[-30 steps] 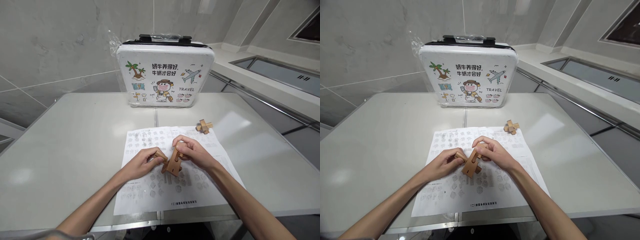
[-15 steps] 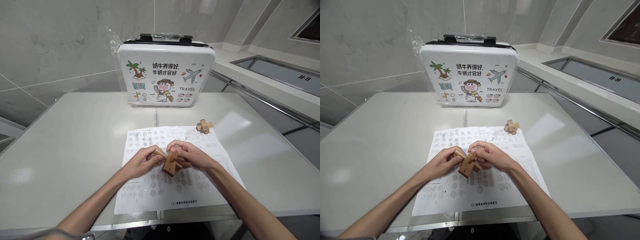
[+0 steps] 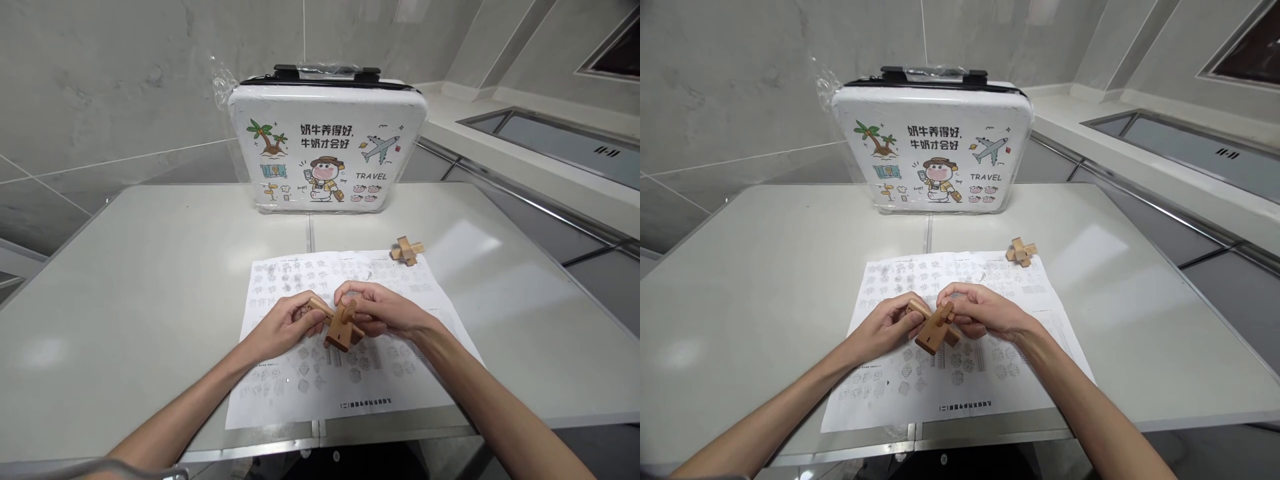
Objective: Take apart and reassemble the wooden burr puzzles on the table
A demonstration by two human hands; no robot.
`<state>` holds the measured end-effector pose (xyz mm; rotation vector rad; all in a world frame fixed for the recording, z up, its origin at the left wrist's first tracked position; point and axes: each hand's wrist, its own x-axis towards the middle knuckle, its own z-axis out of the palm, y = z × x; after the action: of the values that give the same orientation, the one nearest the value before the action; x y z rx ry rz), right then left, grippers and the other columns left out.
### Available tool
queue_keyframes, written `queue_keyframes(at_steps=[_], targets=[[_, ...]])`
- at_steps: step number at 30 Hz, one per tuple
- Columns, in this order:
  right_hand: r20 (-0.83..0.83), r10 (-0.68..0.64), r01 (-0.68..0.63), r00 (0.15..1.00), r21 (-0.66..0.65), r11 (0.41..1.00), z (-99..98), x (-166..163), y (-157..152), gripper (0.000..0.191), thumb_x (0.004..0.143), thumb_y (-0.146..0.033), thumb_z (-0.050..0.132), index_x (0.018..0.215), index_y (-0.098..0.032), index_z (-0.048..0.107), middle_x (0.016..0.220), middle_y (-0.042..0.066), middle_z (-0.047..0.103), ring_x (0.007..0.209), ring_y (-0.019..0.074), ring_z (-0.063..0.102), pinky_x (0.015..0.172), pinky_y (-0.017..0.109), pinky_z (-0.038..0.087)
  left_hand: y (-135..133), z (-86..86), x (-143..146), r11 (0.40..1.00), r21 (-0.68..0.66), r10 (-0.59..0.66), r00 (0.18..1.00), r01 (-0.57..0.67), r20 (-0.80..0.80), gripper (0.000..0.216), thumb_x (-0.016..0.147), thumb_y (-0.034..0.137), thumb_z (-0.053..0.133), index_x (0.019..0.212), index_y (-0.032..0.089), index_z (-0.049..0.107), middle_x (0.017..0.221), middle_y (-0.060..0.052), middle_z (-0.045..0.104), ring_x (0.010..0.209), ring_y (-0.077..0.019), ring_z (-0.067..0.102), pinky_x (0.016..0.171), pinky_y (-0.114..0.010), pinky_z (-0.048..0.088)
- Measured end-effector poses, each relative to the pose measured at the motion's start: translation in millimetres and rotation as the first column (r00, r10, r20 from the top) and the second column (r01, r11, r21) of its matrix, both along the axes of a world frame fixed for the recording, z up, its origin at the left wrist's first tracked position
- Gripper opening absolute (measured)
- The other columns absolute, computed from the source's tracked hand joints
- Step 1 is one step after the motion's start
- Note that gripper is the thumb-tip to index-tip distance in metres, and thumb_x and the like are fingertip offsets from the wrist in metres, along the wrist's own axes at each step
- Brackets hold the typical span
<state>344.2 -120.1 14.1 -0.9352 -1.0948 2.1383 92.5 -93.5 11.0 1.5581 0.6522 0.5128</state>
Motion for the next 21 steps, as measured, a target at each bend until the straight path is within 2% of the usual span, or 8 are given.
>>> queue_keyframes(at_steps=[5,15,21], targets=[[-0.014,-0.016,0.016,1.0,-0.011,1.0,-0.5,-2.3,0.0,0.031,0.095,-0.047,0.079,0.102,-0.021,0.064,0.06,-0.012,0.037,0.049,0.006,0.021,0.043,0.019,0.017,-2.0,-1.6,-0.9,1.0,0.003,0.018,1.0,-0.018,-0.01,0.03,0.107,0.045,0.058,0.098,0.018,0.07,0.079,0.0,0.06,0.066,-0.0123,0.05,0.063,-0.026,0.04],[-0.012,0.025,-0.025,1.0,-0.016,1.0,4.9,1.6,-1.0,0.034,0.093,-0.048,0.081,0.101,-0.02,0.063,0.059,-0.012,0.038,0.049,0.0057,0.02,0.044,0.019,0.016,-4.1,-2.7,1.0,1.0,-0.01,0.012,1.0,-0.012,-0.01,0.032,0.107,0.047,0.057,0.1,0.019,0.071,0.08,0.0,0.06,0.066,-0.0128,0.05,0.063,-0.027,0.04],[0.01,-0.004,0.004,1.0,0.02,1.0,-1.4,-2.7,-1.4,0.032,0.095,-0.048,0.079,0.103,-0.021,0.064,0.057,-0.011,0.044,0.048,0.006,0.026,0.043,0.018,0.02,-3.2,1.6,0.7,0.999,0.028,0.022,0.999,-0.021,-0.041,0.033,0.107,0.048,0.057,0.097,0.018,0.069,0.079,0.0,0.06,0.065,-0.0126,0.052,0.062,-0.027,0.04]])
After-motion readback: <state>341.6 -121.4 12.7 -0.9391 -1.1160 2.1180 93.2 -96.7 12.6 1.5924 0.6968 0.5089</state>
